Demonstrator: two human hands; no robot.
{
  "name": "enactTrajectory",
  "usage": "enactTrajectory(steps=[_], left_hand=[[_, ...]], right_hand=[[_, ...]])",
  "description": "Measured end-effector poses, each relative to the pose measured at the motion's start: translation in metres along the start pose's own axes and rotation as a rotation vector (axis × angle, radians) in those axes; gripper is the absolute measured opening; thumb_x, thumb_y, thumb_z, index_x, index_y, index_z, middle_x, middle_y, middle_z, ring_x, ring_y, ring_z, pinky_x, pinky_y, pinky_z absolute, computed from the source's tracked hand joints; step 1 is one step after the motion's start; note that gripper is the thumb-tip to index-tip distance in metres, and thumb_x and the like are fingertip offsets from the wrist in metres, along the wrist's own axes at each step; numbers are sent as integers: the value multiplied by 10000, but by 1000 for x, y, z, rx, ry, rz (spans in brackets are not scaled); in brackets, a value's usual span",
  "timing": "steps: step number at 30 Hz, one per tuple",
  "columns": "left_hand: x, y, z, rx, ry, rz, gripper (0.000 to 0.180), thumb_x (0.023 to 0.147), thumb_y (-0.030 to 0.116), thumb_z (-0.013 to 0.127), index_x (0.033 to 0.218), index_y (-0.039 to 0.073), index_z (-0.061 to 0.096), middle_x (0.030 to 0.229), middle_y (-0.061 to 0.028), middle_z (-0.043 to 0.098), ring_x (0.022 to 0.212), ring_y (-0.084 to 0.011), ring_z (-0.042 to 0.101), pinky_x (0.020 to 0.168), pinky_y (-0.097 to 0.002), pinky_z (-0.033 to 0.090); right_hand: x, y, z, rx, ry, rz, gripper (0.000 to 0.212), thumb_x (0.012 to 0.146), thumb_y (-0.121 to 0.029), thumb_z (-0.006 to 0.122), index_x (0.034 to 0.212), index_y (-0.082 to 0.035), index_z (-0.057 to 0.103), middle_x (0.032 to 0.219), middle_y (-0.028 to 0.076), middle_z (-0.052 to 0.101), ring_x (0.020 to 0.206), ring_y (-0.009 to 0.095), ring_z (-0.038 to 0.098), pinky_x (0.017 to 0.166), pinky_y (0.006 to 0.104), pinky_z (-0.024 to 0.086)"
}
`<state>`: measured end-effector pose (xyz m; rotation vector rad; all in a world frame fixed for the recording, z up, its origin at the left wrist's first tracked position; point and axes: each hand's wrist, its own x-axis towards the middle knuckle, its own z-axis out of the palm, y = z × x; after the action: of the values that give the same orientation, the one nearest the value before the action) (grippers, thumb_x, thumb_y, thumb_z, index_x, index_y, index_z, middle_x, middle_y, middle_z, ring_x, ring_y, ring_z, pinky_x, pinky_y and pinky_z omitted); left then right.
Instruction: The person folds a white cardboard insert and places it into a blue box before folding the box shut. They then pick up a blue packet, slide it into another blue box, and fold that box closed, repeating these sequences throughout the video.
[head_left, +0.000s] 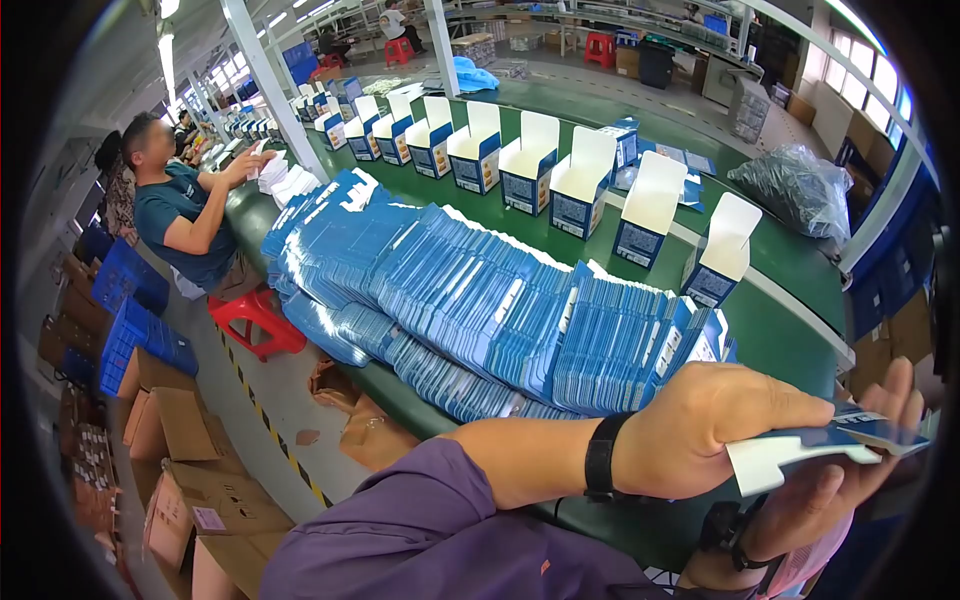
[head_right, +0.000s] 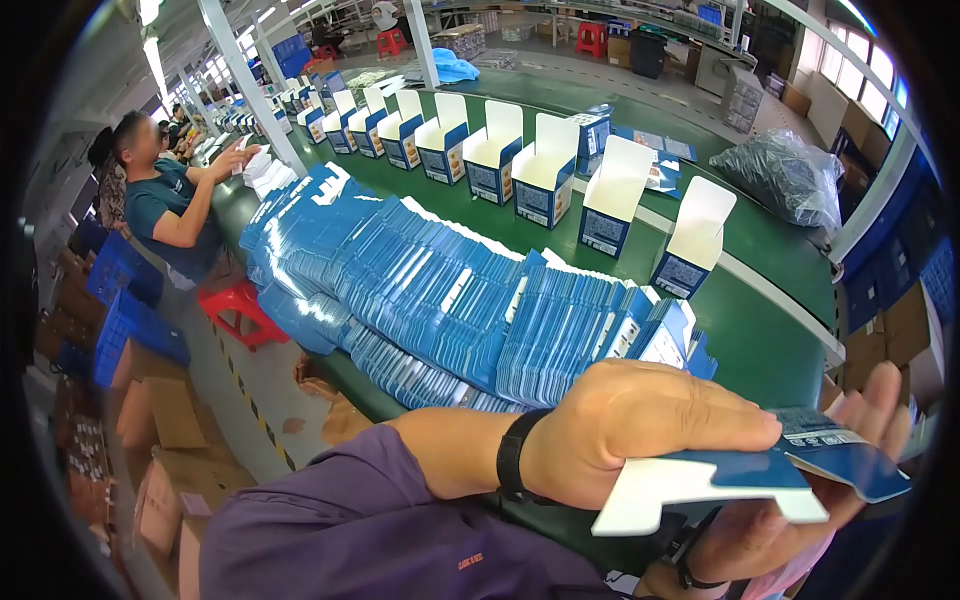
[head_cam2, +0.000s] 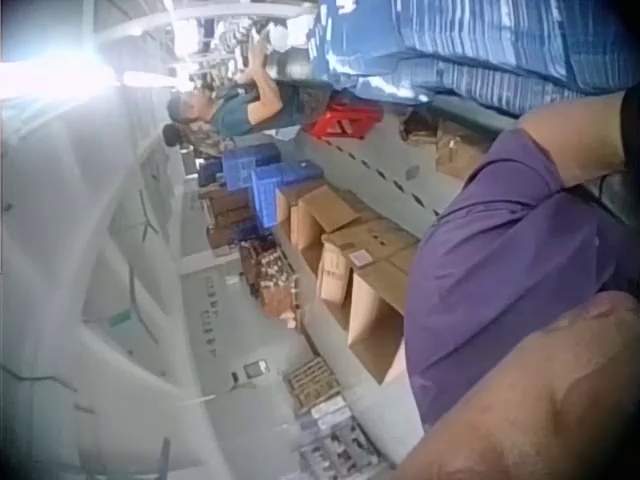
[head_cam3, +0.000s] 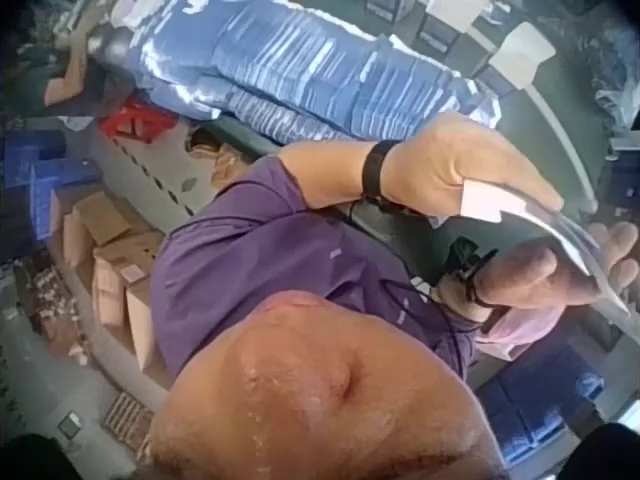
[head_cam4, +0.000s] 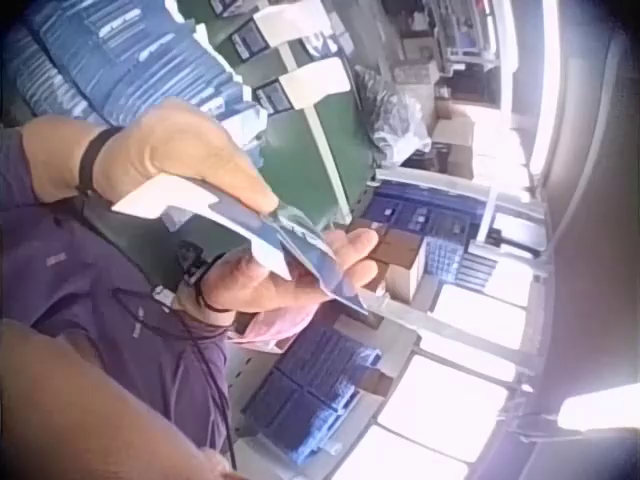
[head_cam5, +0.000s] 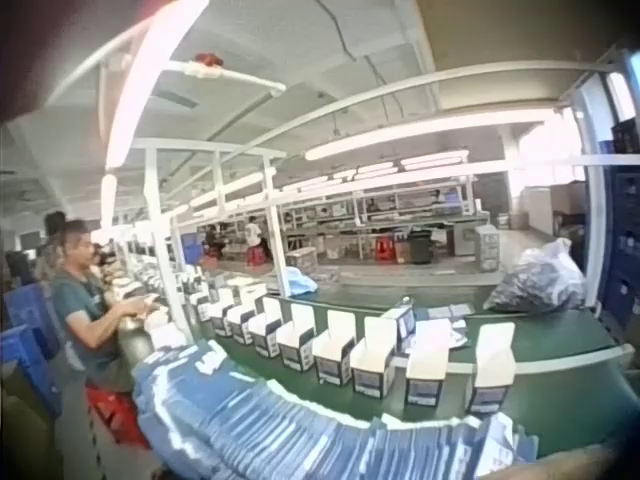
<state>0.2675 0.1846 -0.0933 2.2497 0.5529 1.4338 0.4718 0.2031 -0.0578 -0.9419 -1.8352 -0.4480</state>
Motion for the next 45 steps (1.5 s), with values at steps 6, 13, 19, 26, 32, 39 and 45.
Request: enactTrajectory(steps=[6,13,19,26,32,39,45], left_hand=[[27,23,17,-192,397,29,808,805,318,755,1482,37,416,1566,-334,237,1431,-469,327,1143,-500,319],[15,21,21,230,529,97,742,821,170,615,1511,31,380,1456,-270,358,1404,-440,345,1184,-503,228],[19,25,27,-77,580,24,622,889,180,578,1473,20,438,1397,-242,429,1323,-416,414,1148,-501,274],[5,3,5,22,551,91,288,974,194,572,1186,4,611,1349,-238,498,1294,-329,457,1136,-472,305],[0,-22,11,53,504,86,339,827,-8,656,1158,37,601,1380,-249,470,1331,-377,443,1108,-487,360],[23,11,18,255,353,-113,735,707,-41,710,1396,32,464,1471,-257,401,1367,-403,429,1108,-485,370],[18,-1,16,403,319,28,903,690,-28,740,1499,6,340,1488,-250,388,1374,-378,423,1120,-462,366]], right_hand=[[1,-40,27,832,135,263,815,985,-548,474,1548,-6,241,1550,222,366,1414,339,409,1172,429,337],[-1,-50,40,1121,91,335,853,941,-547,528,1547,-16,249,1577,203,338,1477,319,324,1235,479,203],[1,-39,40,1327,226,495,783,949,-465,538,1529,-4,285,1557,197,376,1459,317,358,1240,477,189],[-3,-21,51,1284,-79,130,271,962,-261,528,1154,-78,582,1388,283,501,1341,429,455,1132,525,327],[-7,-5,60,1193,-81,181,159,844,48,564,862,-80,656,1336,230,540,1338,395,474,1118,502,350],[6,0,45,1494,-96,551,420,850,34,637,1262,-36,596,1451,206,488,1420,311,419,1165,419,306],[11,10,36,1177,-298,217,612,907,-75,646,1469,24,425,1507,197,448,1432,280,409,1184,390,283]])
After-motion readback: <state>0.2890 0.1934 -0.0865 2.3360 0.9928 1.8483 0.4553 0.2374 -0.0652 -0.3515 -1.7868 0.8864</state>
